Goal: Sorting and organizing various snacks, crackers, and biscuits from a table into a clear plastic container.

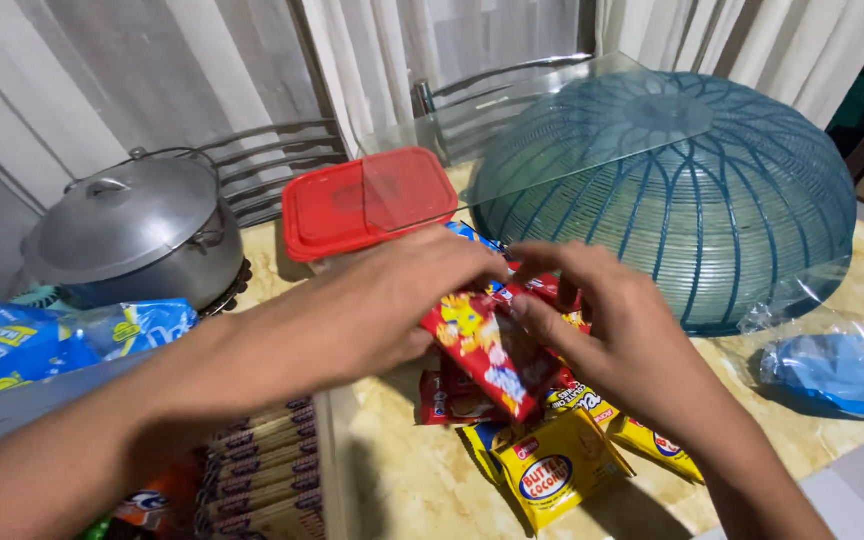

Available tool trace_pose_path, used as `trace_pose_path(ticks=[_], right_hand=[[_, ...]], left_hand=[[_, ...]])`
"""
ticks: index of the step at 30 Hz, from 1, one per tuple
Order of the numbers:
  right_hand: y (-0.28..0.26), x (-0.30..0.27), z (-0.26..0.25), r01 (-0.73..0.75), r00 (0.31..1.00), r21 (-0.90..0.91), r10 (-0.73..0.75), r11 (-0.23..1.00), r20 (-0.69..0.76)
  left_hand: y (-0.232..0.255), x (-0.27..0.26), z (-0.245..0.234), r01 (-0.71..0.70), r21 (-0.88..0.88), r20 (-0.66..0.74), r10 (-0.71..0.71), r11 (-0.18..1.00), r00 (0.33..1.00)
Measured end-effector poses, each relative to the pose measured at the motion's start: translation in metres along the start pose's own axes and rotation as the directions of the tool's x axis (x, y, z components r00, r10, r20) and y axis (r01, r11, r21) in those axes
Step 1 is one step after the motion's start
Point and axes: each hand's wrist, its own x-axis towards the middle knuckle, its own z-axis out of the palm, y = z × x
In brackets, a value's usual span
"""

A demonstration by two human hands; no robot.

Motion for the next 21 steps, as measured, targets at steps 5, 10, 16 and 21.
trace_pose_path(ticks=[5, 10, 16, 21], right_hand=[[0.0, -0.006, 0.005, -0.51, 0.841, 0.383, 0.352, 0.77, 0.411], [-0.016, -0.003, 0.005, -0.533, 0.836, 0.58, 0.278, 0.616, 0.472], [-0.023, -0.007, 0.013, -0.464, 0.877, 0.706, 0.388, 0.535, 0.282], [-0.024, -0.011, 0.026, -0.399, 0.875, 0.867, 0.406, 0.298, 0.263]], left_hand=[[0.023, -0.006, -0.012, -0.017, -0.021, 0.028, 0.017, 1.0, 0.999], [0.025, -0.019, -0.014, -0.14, 0.226, -0.076, 0.161, 0.964, 0.984], [0.041, -0.038, -0.031, 0.088, 0.158, -0.28, -0.041, 0.983, 0.959], [0.038, -0.05, -0.029, 0.466, -0.465, -0.189, -0.598, 0.753, 0.779]])
